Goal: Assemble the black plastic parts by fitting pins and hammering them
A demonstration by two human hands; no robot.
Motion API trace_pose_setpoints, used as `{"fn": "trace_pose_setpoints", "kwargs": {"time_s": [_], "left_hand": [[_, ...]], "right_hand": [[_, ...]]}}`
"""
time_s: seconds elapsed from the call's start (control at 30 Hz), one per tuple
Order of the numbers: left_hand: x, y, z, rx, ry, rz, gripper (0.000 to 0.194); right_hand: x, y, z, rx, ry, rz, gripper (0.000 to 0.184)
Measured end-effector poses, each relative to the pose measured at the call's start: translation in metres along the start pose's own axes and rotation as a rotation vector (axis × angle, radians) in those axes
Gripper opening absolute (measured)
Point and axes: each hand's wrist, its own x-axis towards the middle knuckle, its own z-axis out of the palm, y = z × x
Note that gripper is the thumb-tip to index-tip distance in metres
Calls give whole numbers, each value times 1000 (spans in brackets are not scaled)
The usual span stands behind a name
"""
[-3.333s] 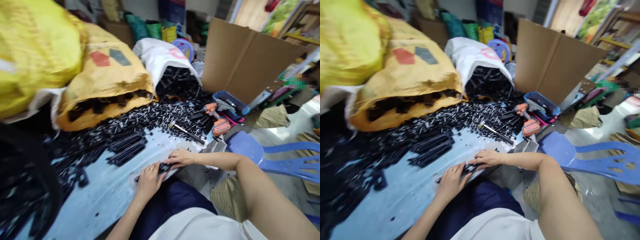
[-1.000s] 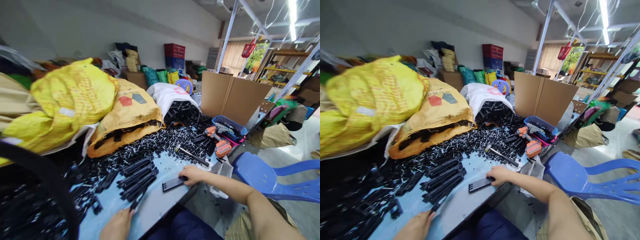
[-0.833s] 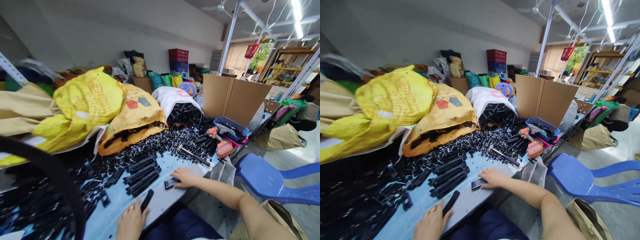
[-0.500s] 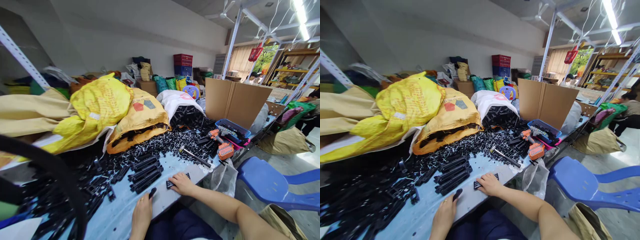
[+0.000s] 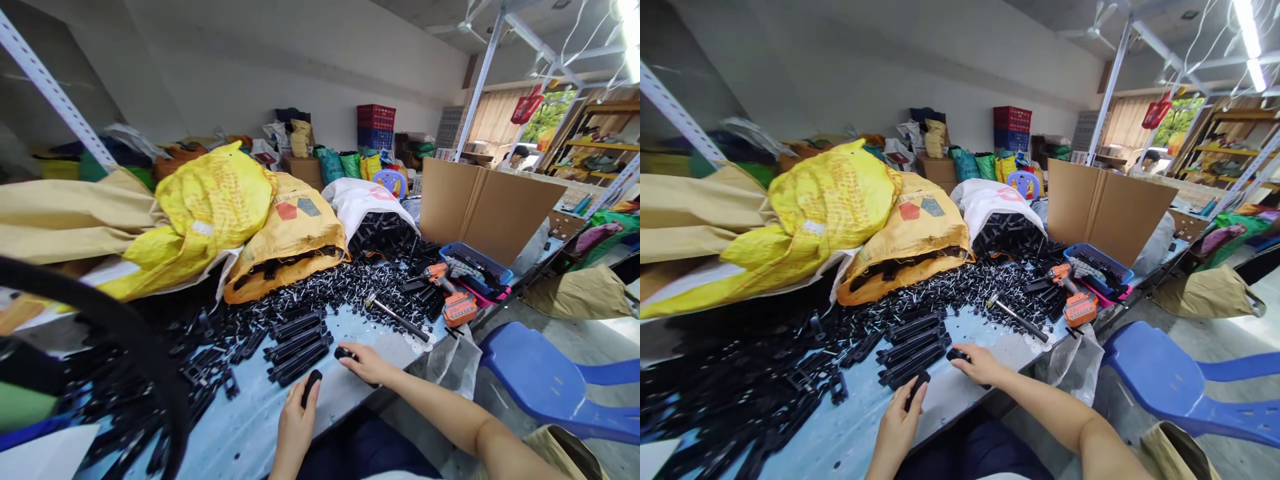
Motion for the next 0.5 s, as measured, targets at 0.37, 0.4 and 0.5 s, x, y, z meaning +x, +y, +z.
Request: {"fn": "trace_pose_setpoints", "kwargs": {"time_s": [0.37, 0.4, 0.5], "left_hand": [[-12, 20, 3, -266, 100, -183, 83], [-10, 18, 1, -268, 122, -181, 83], [-6, 12, -6, -265, 169, -194, 83]], "right_hand": [[6, -21, 13, 46, -96, -193, 51], [6, -21, 9, -123, -99, -267, 50], [4, -15, -3, -510, -300, -502, 41]]}}
